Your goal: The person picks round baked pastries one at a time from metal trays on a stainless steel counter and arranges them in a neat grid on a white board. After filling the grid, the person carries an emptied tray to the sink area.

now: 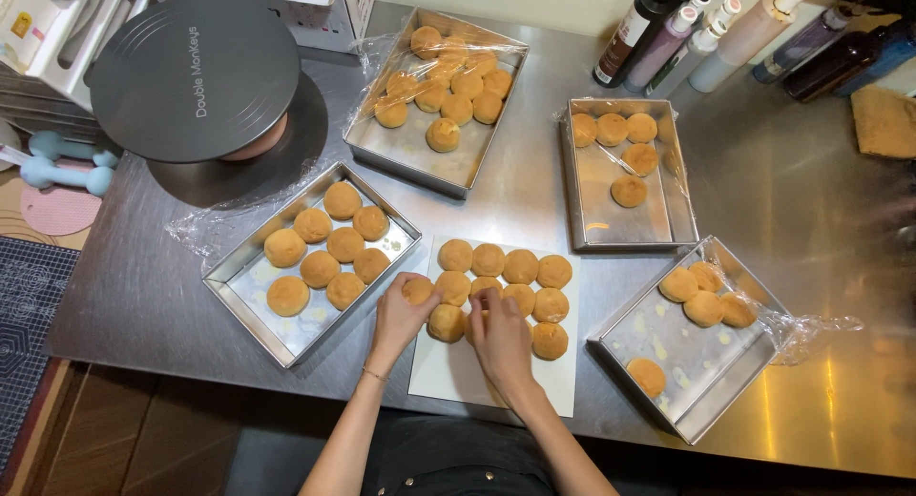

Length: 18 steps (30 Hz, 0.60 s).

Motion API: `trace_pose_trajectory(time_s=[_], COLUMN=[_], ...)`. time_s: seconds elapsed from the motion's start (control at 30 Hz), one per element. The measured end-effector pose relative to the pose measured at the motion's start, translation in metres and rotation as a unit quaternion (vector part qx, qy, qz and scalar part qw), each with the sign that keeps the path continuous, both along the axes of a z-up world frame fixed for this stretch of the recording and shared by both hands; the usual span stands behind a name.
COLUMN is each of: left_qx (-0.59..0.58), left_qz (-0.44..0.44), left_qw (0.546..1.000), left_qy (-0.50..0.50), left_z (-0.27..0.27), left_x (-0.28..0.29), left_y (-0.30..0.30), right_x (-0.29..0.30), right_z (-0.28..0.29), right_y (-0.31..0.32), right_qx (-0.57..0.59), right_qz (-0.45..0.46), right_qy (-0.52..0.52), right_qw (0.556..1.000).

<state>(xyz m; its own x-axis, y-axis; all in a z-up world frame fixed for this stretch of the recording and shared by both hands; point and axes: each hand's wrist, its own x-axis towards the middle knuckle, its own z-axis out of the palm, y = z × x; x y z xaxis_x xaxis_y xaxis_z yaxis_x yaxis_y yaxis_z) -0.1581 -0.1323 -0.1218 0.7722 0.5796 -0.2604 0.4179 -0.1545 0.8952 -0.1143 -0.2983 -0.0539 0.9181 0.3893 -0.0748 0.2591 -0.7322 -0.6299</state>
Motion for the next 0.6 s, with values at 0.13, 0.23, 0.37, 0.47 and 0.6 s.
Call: trace_pose_trajectory(time_s=[0.13, 0.23, 0.37, 0.47, 0.6], left_qx=[-0.128, -0.198, 0.060, 0.188, 0.251], left_qz=[0.024, -0.002, -0.091, -0.133, -0.149], left_qw=[0.991, 0.979, 0.992, 0.971, 0.948], left_qy=[-0.029, -0.050, -0.068, -0.071, -0.123], left_z=[-0.024, -0.019, 0.008, -0.004, -0.019], left_x=[-0.036, -0.069, -0.089, -0.093, -0.092], left_y=[-0.003, -0.014, -0.029, -0.037, -0.051], right_x=[0.000, -0.019, -0.055, -0.073, -0.085], right_z=[-0.013, -0.031, -0.064, -0.074, -0.065], right_y=[-0.041, -0.063, -0.068, -0.056, -0.039], right_qx=[0.135, 0.197, 0.160, 0.189, 0.180], right_qz=[-0.055, -0.077, -0.071, -0.048, -0.078], right_qy=[0.056, 0.126, 0.209, 0.215, 0.206], right_qw=[0.988, 0.969, 0.962, 0.957, 0.959])
